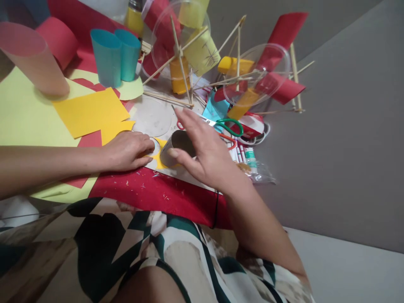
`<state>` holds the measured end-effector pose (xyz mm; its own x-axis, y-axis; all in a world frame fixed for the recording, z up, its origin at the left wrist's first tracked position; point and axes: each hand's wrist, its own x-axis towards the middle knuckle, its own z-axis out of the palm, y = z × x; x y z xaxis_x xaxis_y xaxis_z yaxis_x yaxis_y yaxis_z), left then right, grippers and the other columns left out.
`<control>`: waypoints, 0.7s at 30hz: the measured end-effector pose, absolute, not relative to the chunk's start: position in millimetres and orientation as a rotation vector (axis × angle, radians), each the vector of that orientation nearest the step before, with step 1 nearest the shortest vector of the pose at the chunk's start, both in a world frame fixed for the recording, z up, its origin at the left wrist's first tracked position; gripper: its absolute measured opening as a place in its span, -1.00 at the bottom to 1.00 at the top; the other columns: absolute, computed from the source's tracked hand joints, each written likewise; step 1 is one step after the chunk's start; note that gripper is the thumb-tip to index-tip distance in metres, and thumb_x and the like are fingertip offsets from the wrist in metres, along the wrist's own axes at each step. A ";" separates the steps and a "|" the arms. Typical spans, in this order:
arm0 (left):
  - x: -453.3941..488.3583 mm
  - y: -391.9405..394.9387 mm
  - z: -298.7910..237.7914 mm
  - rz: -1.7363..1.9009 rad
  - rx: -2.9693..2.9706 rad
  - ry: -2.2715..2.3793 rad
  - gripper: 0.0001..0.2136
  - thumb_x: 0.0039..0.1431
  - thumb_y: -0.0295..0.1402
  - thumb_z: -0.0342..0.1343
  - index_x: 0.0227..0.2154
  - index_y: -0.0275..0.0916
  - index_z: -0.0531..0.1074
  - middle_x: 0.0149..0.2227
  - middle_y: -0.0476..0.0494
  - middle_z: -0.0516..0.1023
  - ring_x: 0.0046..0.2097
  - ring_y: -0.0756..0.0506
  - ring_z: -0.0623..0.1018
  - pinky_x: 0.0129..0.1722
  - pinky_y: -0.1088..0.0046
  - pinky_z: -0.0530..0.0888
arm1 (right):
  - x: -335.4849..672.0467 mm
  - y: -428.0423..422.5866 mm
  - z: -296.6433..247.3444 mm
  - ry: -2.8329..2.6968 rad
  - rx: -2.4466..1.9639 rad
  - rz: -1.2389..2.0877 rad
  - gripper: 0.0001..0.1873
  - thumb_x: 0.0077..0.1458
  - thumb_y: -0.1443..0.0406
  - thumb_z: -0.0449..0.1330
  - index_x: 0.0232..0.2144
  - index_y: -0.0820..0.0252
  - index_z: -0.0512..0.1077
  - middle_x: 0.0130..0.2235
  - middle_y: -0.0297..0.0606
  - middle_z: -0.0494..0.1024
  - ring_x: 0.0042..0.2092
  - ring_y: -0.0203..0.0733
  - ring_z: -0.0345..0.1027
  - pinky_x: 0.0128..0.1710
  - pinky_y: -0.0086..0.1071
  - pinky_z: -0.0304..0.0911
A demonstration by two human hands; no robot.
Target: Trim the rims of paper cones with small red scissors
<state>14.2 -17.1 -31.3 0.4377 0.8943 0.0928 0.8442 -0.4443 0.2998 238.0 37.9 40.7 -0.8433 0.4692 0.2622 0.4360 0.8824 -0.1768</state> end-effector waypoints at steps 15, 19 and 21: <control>14.2 -20.7 -23.8 0.275 2.446 1.513 -0.82 0.21 -0.30 -0.01 -0.28 -0.24 0.45 -0.24 -0.20 0.58 -0.22 -0.15 0.52 -0.34 0.36 0.30 | 246.6 29.5 40.6 -2.407 -0.733 0.259 -0.39 0.28 0.00 0.03 0.31 -0.02 0.13 0.29 -0.12 0.30 0.23 0.04 0.27 0.18 0.03 0.25; 14.7 -24.7 -17.5 0.217 2.366 1.524 -0.83 0.20 -0.33 -0.03 -0.36 -0.24 0.45 -0.33 -0.19 0.58 -0.33 -0.12 0.51 -0.43 0.40 0.24 | 255.3 34.2 39.6 -2.163 -0.928 0.404 -0.54 0.29 0.05 0.06 0.15 0.05 0.35 0.07 -0.13 0.53 0.04 -0.04 0.47 0.01 -0.07 0.41; 14.0 -25.2 -18.5 0.230 2.360 1.520 -0.82 0.20 -0.33 -0.04 -0.39 -0.24 0.45 -0.35 -0.19 0.57 -0.35 -0.11 0.50 -0.45 0.41 0.22 | 256.0 40.6 30.4 -2.147 -1.042 0.519 -0.57 0.23 0.01 0.11 0.02 0.09 0.45 -0.06 -0.15 0.60 -0.08 -0.06 0.52 -0.08 -0.11 0.46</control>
